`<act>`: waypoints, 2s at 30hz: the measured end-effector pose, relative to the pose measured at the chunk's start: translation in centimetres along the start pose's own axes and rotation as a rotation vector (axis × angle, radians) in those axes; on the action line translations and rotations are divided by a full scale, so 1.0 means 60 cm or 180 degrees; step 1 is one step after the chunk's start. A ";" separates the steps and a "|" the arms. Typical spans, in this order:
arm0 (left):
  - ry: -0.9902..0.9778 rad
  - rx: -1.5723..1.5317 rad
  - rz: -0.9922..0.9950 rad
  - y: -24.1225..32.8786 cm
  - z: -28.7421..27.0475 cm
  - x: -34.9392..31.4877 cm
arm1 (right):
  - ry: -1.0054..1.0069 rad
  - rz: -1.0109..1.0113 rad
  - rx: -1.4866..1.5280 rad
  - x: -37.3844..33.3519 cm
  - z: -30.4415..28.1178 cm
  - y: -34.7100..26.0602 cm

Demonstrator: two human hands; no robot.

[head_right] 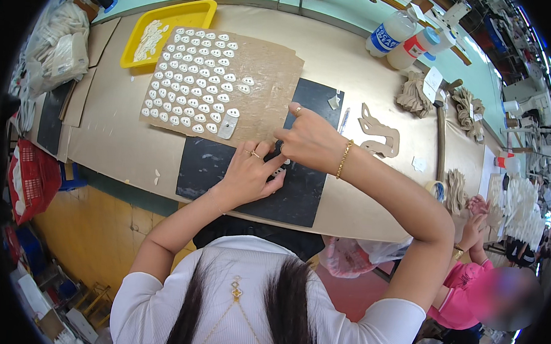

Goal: The person assembles small white plastic pieces with beige fabric cutouts on a worktable. They pick up each plastic piece, align it with a fabric cutout, and press them together, then place the assembled units on a black mat. The process repeats continuously throughout the clip.

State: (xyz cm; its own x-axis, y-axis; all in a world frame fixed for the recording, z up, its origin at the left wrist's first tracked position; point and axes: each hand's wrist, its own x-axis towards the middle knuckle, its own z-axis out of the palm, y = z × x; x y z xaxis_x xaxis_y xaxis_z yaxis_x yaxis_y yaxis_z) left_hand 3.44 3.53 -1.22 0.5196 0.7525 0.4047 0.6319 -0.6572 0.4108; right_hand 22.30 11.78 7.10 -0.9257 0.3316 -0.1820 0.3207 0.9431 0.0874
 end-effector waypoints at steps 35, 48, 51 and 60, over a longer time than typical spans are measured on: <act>0.0211 -0.0954 -0.0501 -0.016 -0.027 -0.086 | 0.1741 0.4519 0.0604 -0.254 0.197 -0.061; 0.0191 -0.0995 -0.0285 -0.016 -0.029 -0.080 | 0.4008 0.4157 0.3027 -0.368 0.212 -0.023; 0.0184 -0.0983 -0.0286 -0.013 -0.034 -0.081 | 0.5048 0.4014 0.2752 -0.384 0.175 -0.005; -0.0166 -0.0747 -0.0237 -0.007 -0.047 -0.084 | 0.3412 0.5035 0.3023 -0.299 0.024 -0.096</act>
State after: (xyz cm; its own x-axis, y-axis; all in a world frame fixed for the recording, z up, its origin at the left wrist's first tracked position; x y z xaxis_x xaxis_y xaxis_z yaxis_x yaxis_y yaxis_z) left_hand -1.08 -0.14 -1.12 0.5094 0.7964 0.3260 0.5218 -0.5871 0.6188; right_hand 37.35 0.44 8.48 0.5400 0.8403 0.0470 0.4060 -0.2112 -0.8891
